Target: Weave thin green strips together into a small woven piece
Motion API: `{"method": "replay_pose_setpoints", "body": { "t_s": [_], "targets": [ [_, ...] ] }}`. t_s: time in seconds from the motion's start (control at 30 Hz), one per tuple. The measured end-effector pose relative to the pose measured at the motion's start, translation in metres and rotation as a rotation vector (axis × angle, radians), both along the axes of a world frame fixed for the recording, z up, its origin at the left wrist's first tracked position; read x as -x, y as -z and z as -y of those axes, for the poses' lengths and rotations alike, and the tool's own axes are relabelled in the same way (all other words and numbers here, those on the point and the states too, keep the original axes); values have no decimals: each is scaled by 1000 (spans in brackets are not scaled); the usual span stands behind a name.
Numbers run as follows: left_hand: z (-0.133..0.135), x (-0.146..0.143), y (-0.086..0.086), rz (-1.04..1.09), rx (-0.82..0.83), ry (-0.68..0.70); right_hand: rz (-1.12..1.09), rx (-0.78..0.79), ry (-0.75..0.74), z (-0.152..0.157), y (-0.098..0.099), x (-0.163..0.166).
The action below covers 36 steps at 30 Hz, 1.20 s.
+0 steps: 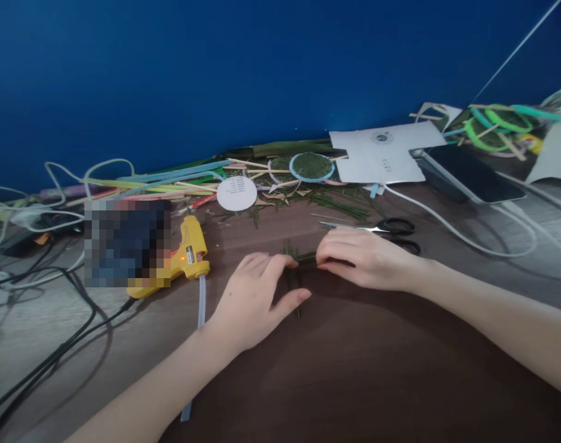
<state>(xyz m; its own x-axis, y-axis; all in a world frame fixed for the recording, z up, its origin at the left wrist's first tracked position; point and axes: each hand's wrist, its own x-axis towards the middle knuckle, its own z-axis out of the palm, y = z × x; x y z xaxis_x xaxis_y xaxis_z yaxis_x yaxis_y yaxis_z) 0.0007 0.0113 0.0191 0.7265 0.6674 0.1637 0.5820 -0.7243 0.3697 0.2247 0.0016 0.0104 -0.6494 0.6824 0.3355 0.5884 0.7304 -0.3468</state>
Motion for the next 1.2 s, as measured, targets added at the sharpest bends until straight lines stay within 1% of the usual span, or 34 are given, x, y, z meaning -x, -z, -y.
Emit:
{"method": "replay_pose_setpoints", "body": {
  "t_s": [0.07,0.17,0.33,0.5,0.7,0.9,1.2],
  "targets": [
    [1,0,0,7,18,-8,-12,2,5,-1,1,0],
    [0,2,-1,33,32,0,-23,-39,-2,-2,3,0],
    [-3,4,-1,57,40,74,-14,-86,-23,-3,3,0],
    [-6,3,0,64,-3,87,-2,-79,-25,-2,3,1],
    [-7,2,4,136,-72,98,3,-78,-29,-3,2,1],
    [-9,3,6,125,-83,105,9,-75,-30,-2,1,-1],
    [-6,2,9,117,-91,113,-114,-5,-20,-2,3,2]
  ]
}}
